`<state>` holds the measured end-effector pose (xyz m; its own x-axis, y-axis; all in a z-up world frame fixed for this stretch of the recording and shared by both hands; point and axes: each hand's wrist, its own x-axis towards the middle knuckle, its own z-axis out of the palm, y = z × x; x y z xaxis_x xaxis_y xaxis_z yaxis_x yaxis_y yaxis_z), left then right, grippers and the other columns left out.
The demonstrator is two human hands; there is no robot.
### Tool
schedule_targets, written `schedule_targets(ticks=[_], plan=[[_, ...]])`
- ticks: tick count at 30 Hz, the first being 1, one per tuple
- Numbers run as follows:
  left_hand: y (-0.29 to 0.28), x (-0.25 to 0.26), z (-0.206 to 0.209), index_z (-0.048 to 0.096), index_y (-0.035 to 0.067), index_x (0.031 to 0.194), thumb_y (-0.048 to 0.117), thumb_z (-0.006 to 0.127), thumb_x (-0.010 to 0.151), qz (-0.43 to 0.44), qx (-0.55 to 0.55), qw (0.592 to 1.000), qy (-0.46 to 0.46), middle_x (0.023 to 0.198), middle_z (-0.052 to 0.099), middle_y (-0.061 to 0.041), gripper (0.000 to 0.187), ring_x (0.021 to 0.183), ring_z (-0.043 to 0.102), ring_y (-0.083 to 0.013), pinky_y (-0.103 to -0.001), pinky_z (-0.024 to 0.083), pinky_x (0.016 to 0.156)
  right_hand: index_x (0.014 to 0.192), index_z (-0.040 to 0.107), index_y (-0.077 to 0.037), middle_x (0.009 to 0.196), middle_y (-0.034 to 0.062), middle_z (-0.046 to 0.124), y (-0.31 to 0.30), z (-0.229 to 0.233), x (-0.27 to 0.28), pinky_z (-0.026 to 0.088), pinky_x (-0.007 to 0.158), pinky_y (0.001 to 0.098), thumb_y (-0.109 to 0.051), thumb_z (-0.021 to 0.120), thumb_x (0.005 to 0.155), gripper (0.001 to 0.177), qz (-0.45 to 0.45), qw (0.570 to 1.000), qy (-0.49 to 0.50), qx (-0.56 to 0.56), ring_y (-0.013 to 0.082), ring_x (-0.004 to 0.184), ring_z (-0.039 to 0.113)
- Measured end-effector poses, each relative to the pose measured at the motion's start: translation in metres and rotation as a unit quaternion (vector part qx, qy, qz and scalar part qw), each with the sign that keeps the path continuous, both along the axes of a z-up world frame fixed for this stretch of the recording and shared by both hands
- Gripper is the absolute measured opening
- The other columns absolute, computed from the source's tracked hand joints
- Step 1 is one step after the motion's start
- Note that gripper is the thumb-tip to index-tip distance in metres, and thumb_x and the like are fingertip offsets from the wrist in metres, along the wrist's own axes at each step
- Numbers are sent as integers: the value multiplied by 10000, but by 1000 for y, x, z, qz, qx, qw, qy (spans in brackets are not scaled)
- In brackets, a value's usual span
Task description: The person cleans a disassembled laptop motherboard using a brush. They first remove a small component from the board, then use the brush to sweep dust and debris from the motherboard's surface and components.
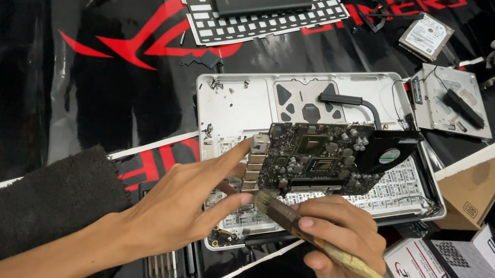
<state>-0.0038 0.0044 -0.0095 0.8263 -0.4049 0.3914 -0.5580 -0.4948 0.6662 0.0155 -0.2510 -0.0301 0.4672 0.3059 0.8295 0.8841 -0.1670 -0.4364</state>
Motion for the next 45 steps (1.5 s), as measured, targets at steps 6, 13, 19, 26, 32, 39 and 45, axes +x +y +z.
schedule_targets(ticks=[6, 13, 19, 26, 32, 39, 45], plan=[[0, 1, 5, 267, 45, 1571, 289, 622, 1008, 17, 2, 999, 47, 1236, 740, -191, 709, 1048, 752, -363, -474, 587, 811, 1020, 629, -89, 873, 156, 713, 0, -1, -2, 683, 738, 358, -477, 457, 1113, 434, 32, 999, 9, 41, 295, 785, 769], [1, 2, 0, 212, 81, 1600, 285, 661, 989, 18, 8, 998, 64, 1244, 740, -172, 786, 985, 756, -350, -455, 580, 778, 1056, 662, -102, 931, 159, 761, 0, -5, 1, 691, 697, 308, -450, 573, 993, 365, -15, 1000, -18, -17, 263, 806, 806], [1, 2, 2, 220, 72, 1596, 270, 673, 975, 15, -4, 998, 67, 1317, 720, -115, 794, 906, 760, -270, -414, 597, 785, 919, 699, -50, 826, 135, 754, 13, 8, -1, 662, 633, 294, -277, 611, 968, 249, -25, 999, -21, -40, 235, 701, 775], [2, 2, 1, 170, 86, 1611, 257, 725, 940, 9, 6, 997, 79, 1318, 720, -118, 887, 908, 776, -266, -429, 589, 795, 1007, 690, -41, 939, 222, 729, 13, 4, -3, 669, 682, 327, -298, 588, 991, 277, -74, 996, -28, -38, 300, 814, 794], [2, 2, 1, 155, 45, 1610, 311, 698, 958, 4, 23, 996, 84, 1309, 708, -189, 889, 1149, 707, -363, -472, 562, 852, 961, 692, -66, 932, 205, 736, 5, -2, -2, 702, 659, 301, -325, 581, 995, 284, -46, 999, 5, -10, 288, 770, 795], [2, 3, 2, 151, 63, 1616, 339, 680, 960, 6, 28, 995, 95, 1336, 701, -182, 887, 1021, 740, -373, -465, 566, 805, 966, 694, -62, 935, 199, 734, 10, 8, -4, 686, 673, 310, -338, 544, 1011, 318, -36, 999, 15, -38, 282, 774, 792], [1, 3, 0, 142, 58, 1610, 300, 716, 949, 1, 19, 997, 76, 1300, 726, -166, 908, 1113, 731, -350, -461, 572, 854, 1030, 662, -64, 1015, 254, 723, -1, -14, 1, 726, 714, 328, -351, 584, 1005, 299, -39, 999, 8, 18, 316, 852, 795]])
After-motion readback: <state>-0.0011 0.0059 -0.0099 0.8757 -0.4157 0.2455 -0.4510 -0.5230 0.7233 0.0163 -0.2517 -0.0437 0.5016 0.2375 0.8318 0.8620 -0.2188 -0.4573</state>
